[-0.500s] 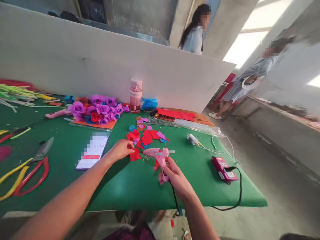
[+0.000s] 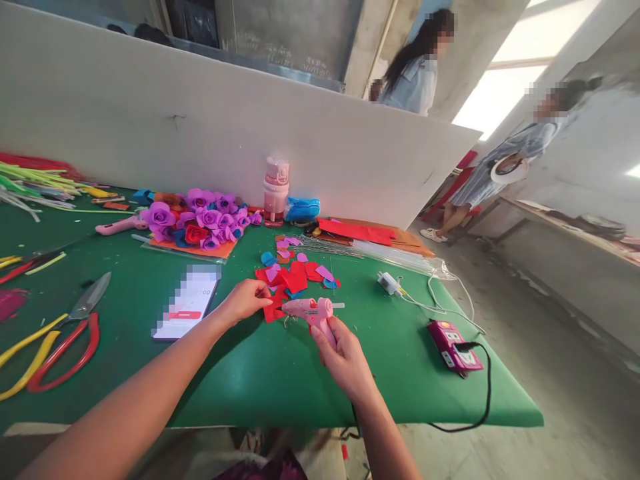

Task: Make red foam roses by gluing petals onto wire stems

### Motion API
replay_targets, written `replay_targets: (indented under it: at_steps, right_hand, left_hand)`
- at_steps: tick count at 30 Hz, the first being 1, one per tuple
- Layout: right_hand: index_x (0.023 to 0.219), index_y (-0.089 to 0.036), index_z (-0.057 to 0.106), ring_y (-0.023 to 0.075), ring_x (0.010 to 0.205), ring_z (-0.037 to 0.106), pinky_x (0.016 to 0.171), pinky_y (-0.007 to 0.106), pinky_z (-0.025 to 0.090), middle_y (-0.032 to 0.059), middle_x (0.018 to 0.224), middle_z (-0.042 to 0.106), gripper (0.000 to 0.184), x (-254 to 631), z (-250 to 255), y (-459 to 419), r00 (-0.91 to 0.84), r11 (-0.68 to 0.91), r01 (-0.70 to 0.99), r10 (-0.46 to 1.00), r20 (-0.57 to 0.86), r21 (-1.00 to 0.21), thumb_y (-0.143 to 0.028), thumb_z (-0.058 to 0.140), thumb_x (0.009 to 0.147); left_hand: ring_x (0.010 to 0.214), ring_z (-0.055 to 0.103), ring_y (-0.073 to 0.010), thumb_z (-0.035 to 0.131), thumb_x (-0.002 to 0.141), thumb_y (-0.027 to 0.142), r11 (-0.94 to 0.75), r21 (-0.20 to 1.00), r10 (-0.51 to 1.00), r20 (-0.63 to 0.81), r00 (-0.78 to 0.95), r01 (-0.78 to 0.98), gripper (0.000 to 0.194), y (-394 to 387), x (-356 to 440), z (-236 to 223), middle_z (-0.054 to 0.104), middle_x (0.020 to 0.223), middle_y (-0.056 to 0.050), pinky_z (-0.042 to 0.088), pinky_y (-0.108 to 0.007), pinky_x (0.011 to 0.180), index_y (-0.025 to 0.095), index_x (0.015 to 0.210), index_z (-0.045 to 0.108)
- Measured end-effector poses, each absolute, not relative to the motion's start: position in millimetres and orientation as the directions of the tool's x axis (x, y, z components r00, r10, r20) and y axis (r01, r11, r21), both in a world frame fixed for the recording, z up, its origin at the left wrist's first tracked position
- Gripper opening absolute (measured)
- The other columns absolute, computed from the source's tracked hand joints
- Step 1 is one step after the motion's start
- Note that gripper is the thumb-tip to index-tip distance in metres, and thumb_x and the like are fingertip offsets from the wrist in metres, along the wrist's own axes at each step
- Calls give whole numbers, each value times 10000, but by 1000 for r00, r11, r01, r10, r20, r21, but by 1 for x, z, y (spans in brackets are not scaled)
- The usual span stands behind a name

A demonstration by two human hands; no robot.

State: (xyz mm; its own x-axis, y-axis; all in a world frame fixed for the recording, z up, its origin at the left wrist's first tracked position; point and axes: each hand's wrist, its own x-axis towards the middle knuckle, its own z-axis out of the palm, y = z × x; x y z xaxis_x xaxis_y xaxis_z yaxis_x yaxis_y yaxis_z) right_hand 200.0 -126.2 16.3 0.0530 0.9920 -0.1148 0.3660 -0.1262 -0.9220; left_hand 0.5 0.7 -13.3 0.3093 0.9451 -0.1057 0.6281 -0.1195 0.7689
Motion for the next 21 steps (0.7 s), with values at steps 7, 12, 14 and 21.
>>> replay_targets:
  at_steps: [7,12,14,21]
  right_hand:
    - [979,-162,547,107,507,388,461,215,306,-37,590,449,351,197,20,-126,-40,-33,541,997,-65,-841,-479,441,871]
    - [917,-168,551,120,575,438,523,219,346,1,686,529,318,197,18,-124,-87,30,614,996,-29,-789,-448,403,899]
    - [905,-175,544,126,592,456,543,221,352,7,706,548,290,197,17,-123,-104,66,648,995,-2,-759,-424,394,908]
    - [858,-188,500,131,596,463,547,222,336,2,711,553,262,193,19,-124,-113,86,714,994,6,-694,-407,370,921]
  left_hand:
    - [611,528,-135,602,612,192,-97,798,950,-105,296,594,62,0,0,-12,589,583,21,340,-231,557,152,569,583]
    - [584,509,-128,595,609,194,-121,773,941,-111,321,623,66,0,0,-10,567,556,25,327,-232,539,152,559,582]
    - [585,512,-129,593,608,196,-120,772,940,-113,322,624,65,1,0,-11,570,559,22,327,-232,535,153,561,584]
    - [579,513,-129,587,605,191,-107,778,938,-127,321,619,56,1,0,-12,563,556,25,334,-232,542,158,560,575]
